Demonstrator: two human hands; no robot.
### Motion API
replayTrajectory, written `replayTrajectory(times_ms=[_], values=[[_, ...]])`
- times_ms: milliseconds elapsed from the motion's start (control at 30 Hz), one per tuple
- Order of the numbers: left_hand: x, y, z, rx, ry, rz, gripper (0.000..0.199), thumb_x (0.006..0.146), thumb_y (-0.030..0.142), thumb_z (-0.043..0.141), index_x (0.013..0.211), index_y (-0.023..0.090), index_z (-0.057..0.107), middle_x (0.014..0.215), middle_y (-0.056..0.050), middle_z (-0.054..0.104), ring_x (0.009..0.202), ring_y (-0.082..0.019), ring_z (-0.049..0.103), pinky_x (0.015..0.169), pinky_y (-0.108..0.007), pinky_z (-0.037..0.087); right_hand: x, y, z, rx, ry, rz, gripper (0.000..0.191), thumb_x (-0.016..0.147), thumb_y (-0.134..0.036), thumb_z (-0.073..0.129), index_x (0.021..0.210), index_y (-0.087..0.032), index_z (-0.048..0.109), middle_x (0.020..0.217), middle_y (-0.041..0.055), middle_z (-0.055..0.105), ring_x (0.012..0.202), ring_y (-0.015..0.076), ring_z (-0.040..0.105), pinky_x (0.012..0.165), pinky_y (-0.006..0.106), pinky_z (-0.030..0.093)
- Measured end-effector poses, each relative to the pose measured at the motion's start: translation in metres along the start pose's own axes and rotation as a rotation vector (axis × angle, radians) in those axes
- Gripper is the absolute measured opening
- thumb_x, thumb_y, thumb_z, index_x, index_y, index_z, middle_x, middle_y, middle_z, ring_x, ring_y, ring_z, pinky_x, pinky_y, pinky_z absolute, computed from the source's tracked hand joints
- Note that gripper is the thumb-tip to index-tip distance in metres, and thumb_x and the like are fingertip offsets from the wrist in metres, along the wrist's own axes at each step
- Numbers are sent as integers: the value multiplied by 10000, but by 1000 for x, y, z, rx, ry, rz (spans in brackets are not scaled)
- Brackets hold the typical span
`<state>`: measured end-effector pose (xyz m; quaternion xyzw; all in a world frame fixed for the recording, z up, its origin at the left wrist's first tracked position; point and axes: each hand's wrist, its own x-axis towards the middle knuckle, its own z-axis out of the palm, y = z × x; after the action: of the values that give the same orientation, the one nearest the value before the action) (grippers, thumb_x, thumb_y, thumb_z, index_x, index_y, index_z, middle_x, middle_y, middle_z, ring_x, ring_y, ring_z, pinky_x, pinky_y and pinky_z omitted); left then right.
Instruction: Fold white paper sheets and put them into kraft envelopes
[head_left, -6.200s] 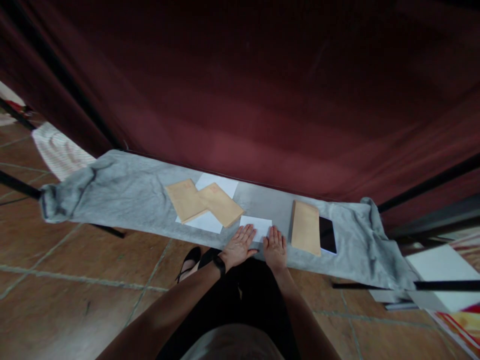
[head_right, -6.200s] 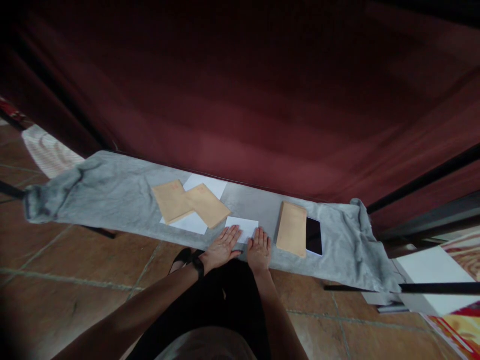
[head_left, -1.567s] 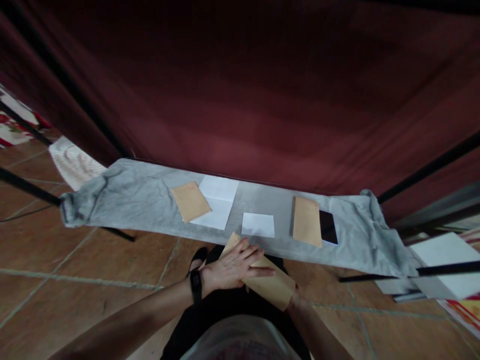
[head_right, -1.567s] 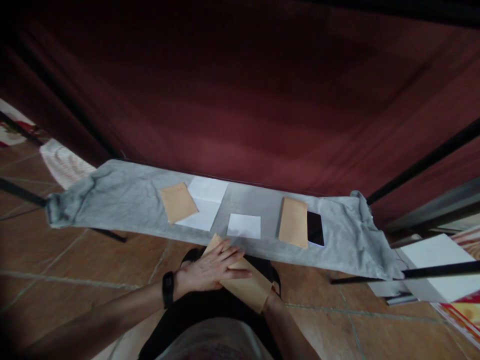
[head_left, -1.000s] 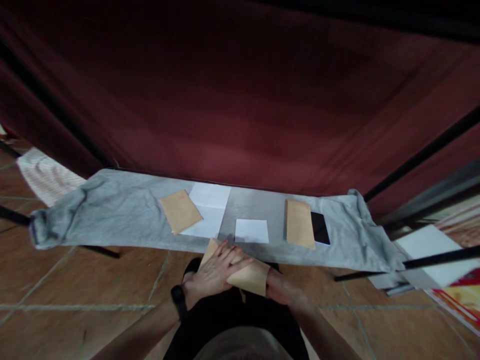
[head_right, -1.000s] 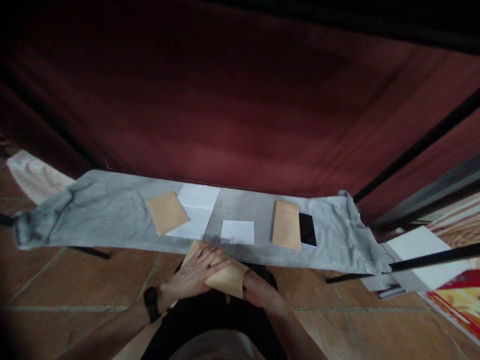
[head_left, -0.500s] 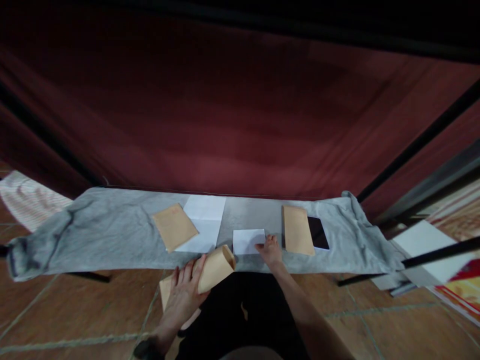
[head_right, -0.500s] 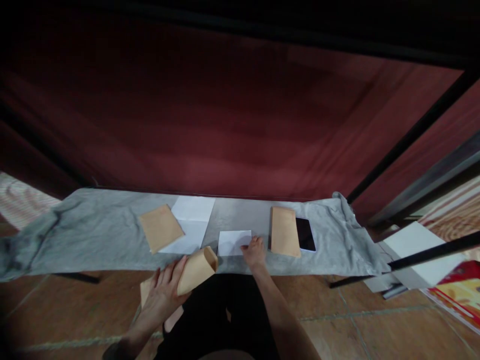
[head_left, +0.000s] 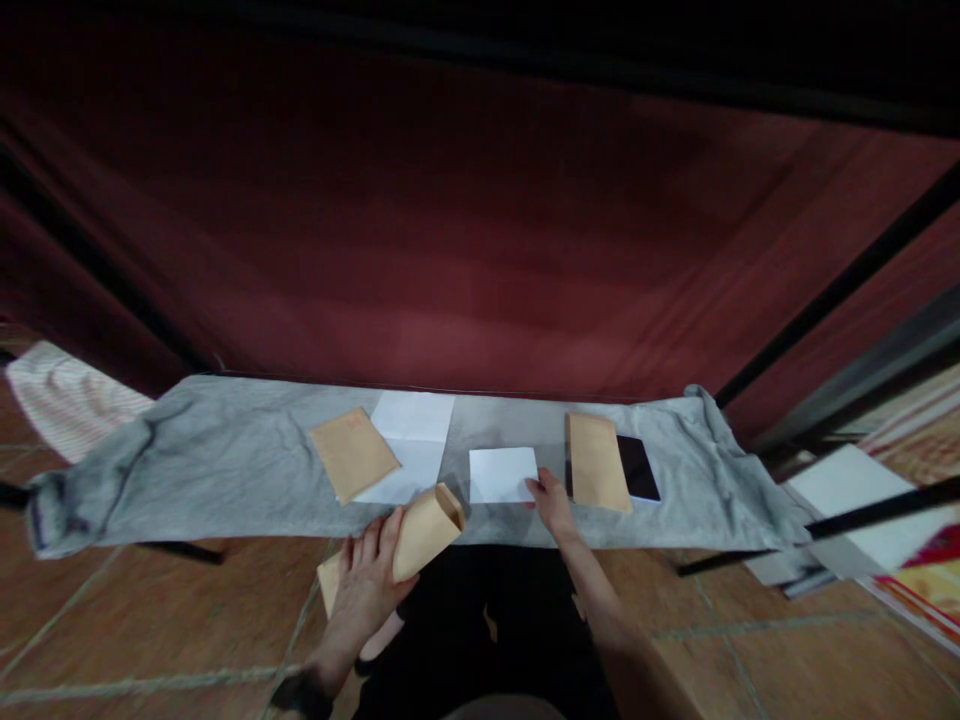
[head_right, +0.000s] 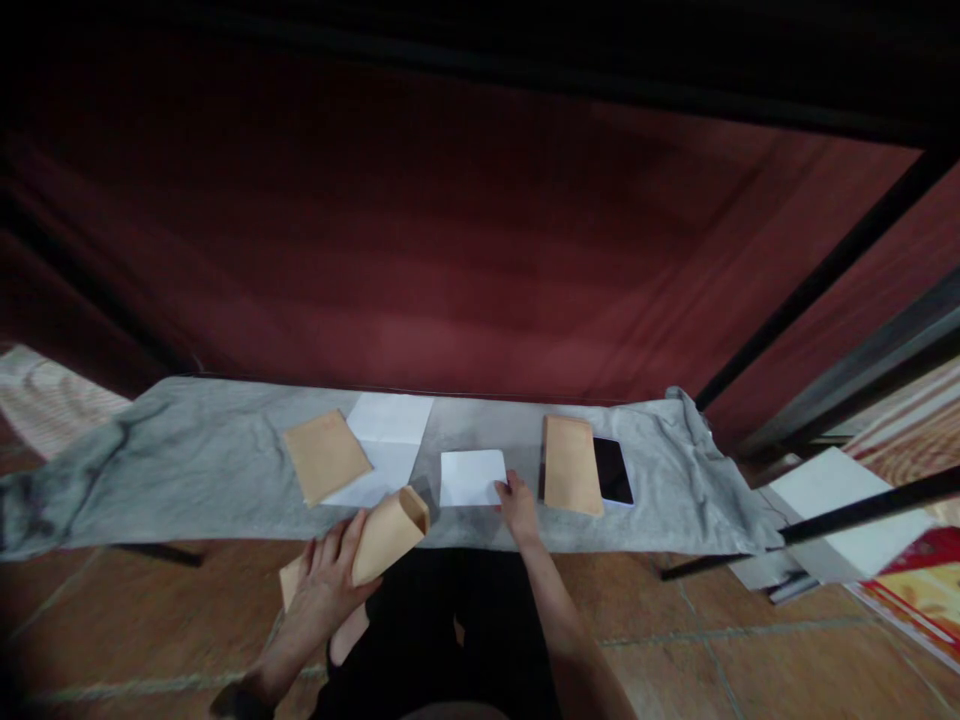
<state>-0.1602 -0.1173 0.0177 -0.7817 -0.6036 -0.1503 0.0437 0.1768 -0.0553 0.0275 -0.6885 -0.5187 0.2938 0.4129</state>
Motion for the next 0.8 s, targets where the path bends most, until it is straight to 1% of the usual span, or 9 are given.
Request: replayTrajectory(times_ms=[67,133,200,300,400,533,667,800], values=[[0,0,0,-11,-6,0,959,767,293,668,1594,198,192,1400,-164,517,1317,-357,469,1155,-562,268,-7,-5,-6,75,2,-17,194,904,-390,470,943,-241,588,852,24,690,755,196,667,588,284,568],[1,1,-1,-26,-3,0,979,766,309,673,1598,198,170,1407,-165,510,1328,-357,464,1153,-562,274,-14,-11,-10,148,-9,-34,223,900,-453,480,909,-251,574,819,6,671,739,185,651,582,276,572],[3,2,-2,-40,10,3,994,764,326,677,1601,194,158,1405,-167,509,1327,-357,467,1152,-564,277,-23,-18,-15,218,-50,-70,239,887,-480,507,862,-251,569,774,-7,649,710,175,634,581,268,567],[5,4,-4,-34,27,39,984,753,326,687,1593,193,193,1397,-169,511,1315,-357,476,1165,-570,251,-32,-28,-21,198,-134,-106,208,878,-428,537,784,-244,557,686,-21,614,641,164,613,565,249,530],[6,6,-6,-12,21,76,965,750,319,690,1585,198,221,1404,-175,510,1308,-357,481,1176,-574,219,-35,-37,-29,47,-217,-85,151,894,-325,526,778,-237,569,642,-25,612,606,154,621,570,228,487],[7,6,-7,-10,-4,51,1016,743,332,692,1597,199,158,1410,-178,511,1323,-363,473,1166,-573,233,-34,-43,-41,-100,-327,-41,146,901,-224,521,785,-223,611,653,-21,649,573,132,620,573,209,448],[9,8,-11,-30,-3,92,1049,746,334,704,1604,219,111,1409,-171,506,1316,-366,477,1165,-581,229,-33,-43,-44,-95,-334,-17,170,877,-198,525,751,-211,639,658,-7,666,567,142,618,553,218,448],[14,20,-15,-49,-3,126,1069,755,347,714,1606,210,83,1410,-177,494,1308,-369,480,1166,-584,233,-35,-40,-32,-55,-306,1,183,865,-201,504,766,-206,658,650,-13,653,544,137,601,518,215,448]])
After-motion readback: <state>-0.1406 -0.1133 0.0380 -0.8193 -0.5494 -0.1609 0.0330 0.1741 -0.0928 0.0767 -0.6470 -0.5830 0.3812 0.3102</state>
